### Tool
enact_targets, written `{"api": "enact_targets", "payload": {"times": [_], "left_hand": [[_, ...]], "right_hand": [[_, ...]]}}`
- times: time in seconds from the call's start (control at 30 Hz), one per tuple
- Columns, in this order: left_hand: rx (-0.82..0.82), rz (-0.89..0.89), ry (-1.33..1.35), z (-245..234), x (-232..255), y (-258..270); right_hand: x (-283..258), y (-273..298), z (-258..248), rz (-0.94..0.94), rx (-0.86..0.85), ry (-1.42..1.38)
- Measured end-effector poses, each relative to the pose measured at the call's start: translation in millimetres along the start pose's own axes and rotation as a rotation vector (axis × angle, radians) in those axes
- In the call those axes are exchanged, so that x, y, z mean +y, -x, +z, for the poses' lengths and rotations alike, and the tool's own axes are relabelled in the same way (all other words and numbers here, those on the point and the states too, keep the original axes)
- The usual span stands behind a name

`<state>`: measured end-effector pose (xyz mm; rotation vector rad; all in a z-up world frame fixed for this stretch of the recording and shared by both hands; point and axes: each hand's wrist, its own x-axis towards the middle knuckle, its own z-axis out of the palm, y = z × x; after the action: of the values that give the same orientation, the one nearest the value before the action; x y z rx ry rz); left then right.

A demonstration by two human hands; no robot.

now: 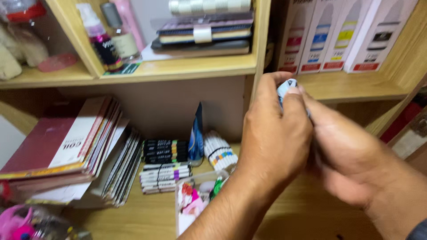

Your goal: The person wipes a Canon PIXMA ink cartridge box with a cloth, then places it on a shelf. They then wipe a clear plastic pen holder and place it on the desk. The person also handles several pens and markers on the desk.

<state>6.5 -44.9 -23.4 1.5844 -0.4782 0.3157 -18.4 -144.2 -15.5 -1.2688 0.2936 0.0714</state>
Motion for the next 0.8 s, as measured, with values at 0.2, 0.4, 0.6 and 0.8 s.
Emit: {"api": "enact_targets", "payload": {"times": [0.2, 0.4, 0.6, 0.8], "left_hand": [[-0.023, 0.046, -0.402, -17, -10, 39], [-0.051, -0.433, 0.019, -43, -18, 71], [-0.073, -0.847, 1.023, -75, -18, 90], [0.236, -0.791, 0.977, -101, -25, 92]], "right_hand": [[22, -5, -5, -0.11, -0.101, -0.15], [41, -9, 3, -0.233, -0.256, -0.327], [57, -5, 35, -0.127, -0.145, -0.004], [93, 1, 66, -0.424, -0.288, 0.732]]}}
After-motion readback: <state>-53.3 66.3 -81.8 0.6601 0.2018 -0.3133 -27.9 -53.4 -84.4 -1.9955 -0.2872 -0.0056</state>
